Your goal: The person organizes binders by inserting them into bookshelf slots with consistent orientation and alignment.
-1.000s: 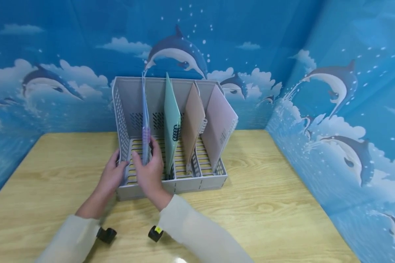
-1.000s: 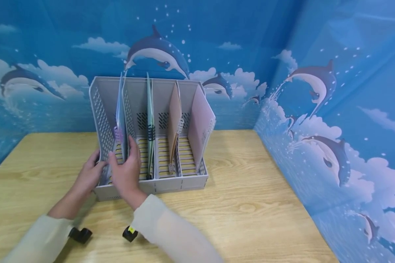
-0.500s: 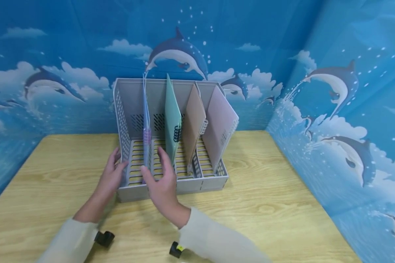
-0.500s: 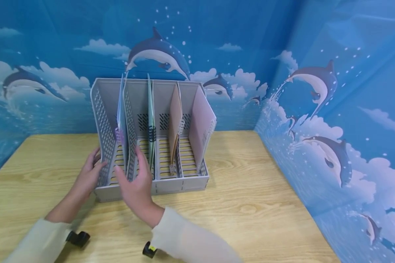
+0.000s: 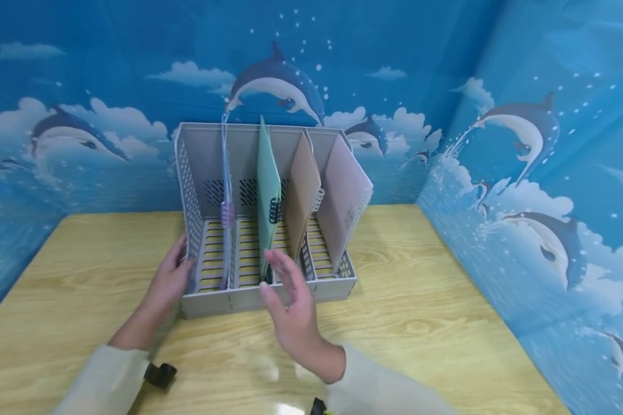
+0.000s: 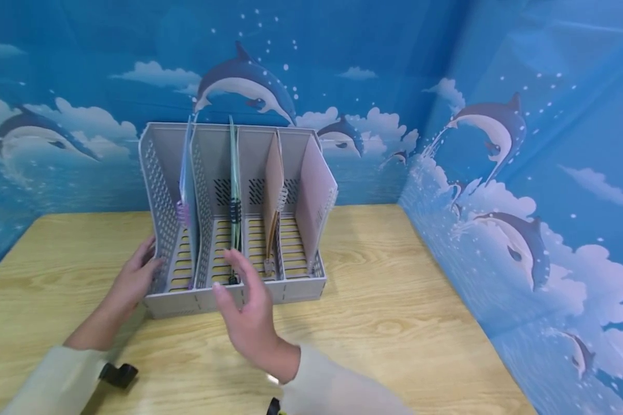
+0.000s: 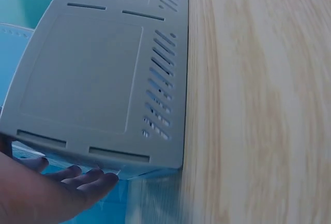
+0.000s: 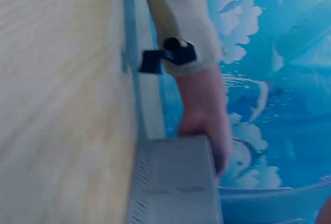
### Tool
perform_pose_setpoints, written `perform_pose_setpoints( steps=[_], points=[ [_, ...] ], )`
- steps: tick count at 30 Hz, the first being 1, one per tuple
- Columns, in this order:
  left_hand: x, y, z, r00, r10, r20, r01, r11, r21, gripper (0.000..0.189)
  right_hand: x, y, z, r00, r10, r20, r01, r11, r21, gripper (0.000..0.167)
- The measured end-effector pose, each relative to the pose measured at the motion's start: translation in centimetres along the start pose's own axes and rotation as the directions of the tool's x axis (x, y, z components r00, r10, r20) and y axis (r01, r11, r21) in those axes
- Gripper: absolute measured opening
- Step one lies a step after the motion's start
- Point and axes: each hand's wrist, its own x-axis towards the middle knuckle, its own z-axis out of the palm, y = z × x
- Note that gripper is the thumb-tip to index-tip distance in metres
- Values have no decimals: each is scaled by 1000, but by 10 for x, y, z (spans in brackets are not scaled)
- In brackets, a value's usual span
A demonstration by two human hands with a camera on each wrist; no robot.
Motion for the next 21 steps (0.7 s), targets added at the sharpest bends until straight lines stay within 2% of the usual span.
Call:
perform_pose_setpoints(
  steps=[2,4,6,8,10,12,16,18,21],
  points=[
    [0,1,-1,1000,-3,-2,3,1000,-15,60,7,-4,-12,988,-157,-7,157,988,-4,51],
    [-1,4,-4,1000,-1,-7,1,1000,-8,60,17,-9,-25,957,-288,-22,288,957,-20,52],
    [-2,7,-9,999,20,-33,-20,1000,1,61,27,-13,-38,923,-384,-37,381,923,-57,57],
    [-4,11,-17,996,41,-73,-39,998,39,61,37,-14,-52,896,-441,-52,434,895,-106,62],
    [-7,15,-26,990,69,-119,-59,994,90,62,46,-14,-65,880,-469,-76,452,875,-171,68],
    [-10,17,-35,983,102,-153,-82,988,131,60,53,-12,-78,863,-494,-105,459,854,-247,67],
    [-15,18,-49,961,199,-191,-156,963,220,58,62,-7,-106,844,-513,-159,418,813,-406,65],
    [-17,16,-55,945,259,-201,-202,943,266,57,64,-4,-121,844,-508,-170,382,793,-475,79],
    [-20,10,-61,919,329,-219,-248,911,329,57,63,-4,-143,863,-472,-178,315,780,-542,96]
  ],
)
